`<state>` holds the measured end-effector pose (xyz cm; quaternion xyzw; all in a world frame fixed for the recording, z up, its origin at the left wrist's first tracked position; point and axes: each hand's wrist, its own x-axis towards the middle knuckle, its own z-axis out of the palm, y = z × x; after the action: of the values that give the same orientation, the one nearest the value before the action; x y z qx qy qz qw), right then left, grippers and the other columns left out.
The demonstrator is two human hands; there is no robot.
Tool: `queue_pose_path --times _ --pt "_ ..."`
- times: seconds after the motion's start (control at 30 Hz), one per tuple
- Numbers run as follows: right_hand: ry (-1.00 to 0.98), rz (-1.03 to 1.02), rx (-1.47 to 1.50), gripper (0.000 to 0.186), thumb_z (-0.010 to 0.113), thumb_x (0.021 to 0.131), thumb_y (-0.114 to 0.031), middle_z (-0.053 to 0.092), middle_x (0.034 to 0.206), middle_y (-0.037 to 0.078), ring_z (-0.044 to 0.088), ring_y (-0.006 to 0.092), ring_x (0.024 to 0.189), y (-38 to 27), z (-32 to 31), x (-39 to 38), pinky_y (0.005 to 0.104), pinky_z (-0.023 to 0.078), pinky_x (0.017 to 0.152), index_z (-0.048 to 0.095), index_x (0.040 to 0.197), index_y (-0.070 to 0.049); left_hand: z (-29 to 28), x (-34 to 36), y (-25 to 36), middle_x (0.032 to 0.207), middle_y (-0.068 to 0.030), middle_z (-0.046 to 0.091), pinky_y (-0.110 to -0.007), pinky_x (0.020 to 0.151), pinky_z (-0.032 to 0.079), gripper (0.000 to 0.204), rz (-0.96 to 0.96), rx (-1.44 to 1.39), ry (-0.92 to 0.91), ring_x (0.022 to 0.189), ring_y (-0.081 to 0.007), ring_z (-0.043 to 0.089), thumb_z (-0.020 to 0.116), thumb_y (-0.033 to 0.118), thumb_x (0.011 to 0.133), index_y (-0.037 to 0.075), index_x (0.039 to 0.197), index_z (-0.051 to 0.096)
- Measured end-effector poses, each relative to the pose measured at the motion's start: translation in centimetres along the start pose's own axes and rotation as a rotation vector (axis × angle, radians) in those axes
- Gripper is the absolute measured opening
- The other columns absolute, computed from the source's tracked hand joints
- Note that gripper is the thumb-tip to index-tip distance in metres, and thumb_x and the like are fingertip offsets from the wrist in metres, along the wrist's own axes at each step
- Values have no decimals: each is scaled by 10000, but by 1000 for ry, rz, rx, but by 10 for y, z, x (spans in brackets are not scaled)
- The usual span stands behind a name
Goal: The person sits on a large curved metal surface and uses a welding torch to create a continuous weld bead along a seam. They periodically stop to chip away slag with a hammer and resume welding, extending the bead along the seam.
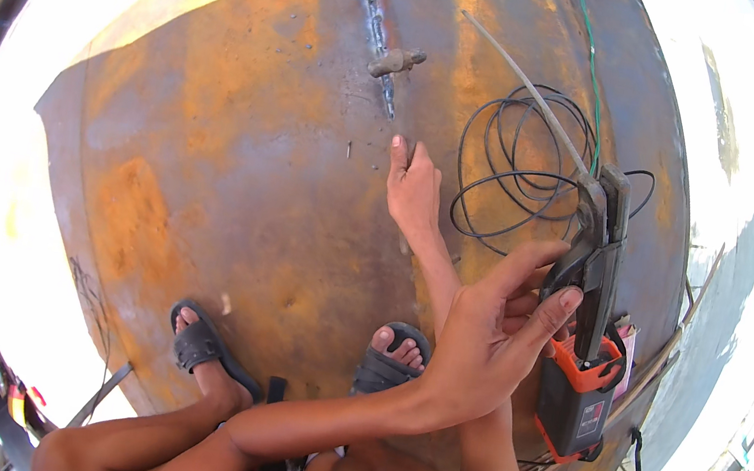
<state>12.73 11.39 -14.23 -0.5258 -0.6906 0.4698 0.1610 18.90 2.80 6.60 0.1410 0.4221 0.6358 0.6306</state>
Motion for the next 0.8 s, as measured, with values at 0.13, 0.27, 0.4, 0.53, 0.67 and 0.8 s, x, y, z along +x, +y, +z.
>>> queue_pose_path --times 0.13,0.27,0.4,0.53,0.67,0.8 --pt "-74 269 175 534 511 1134 -472 608 661 222 641 408 593 -12 -21 -1 535 491 676 544 928 20 -8 0 1 1136 -87 688 -244 758 542 432 8 7 12 902 -96 680 657 157 1103 -33 1457 500" --pt "-133 210 55 517 513 1136 -455 617 672 231 637 432 612 2 -24 8 547 501 704 546 932 19 -8 3 3 1115 -74 677 -247 713 535 428 -14 -10 39 870 -92 672 656 163 1103 -27 1456 506" --pt "75 -16 -33 526 505 1137 -459 625 682 233 645 441 627 10 -8 -1 544 502 702 545 926 21 -4 5 4 1090 -71 661 -250 700 535 432 17 -9 9 855 -94 668 657 175 1103 -29 1453 507" --pt "-19 116 19 534 491 1139 -487 578 680 176 598 348 597 14 -16 13 476 460 612 540 944 8 -5 -1 -1 1086 -70 661 -247 702 531 430 12 25 8 854 -90 666 656 182 1105 -28 1451 509" --pt "-35 93 89 522 500 1136 -502 520 640 102 529 237 517 23 -31 15 407 410 468 518 941 -18 3 -3 -1 1077 -63 665 -252 709 529 426 -8 -23 -28 856 -92 664 654 184 1107 -28 1448 511" --pt "-51 -36 -90 523 532 1127 -455 626 658 291 641 539 666 -11 -14 1 599 470 623 546 924 27 -3 -3 -3 1069 -54 663 -247 710 528 424 34 38 -10 861 -89 664 654 187 1107 -27 1446 513"
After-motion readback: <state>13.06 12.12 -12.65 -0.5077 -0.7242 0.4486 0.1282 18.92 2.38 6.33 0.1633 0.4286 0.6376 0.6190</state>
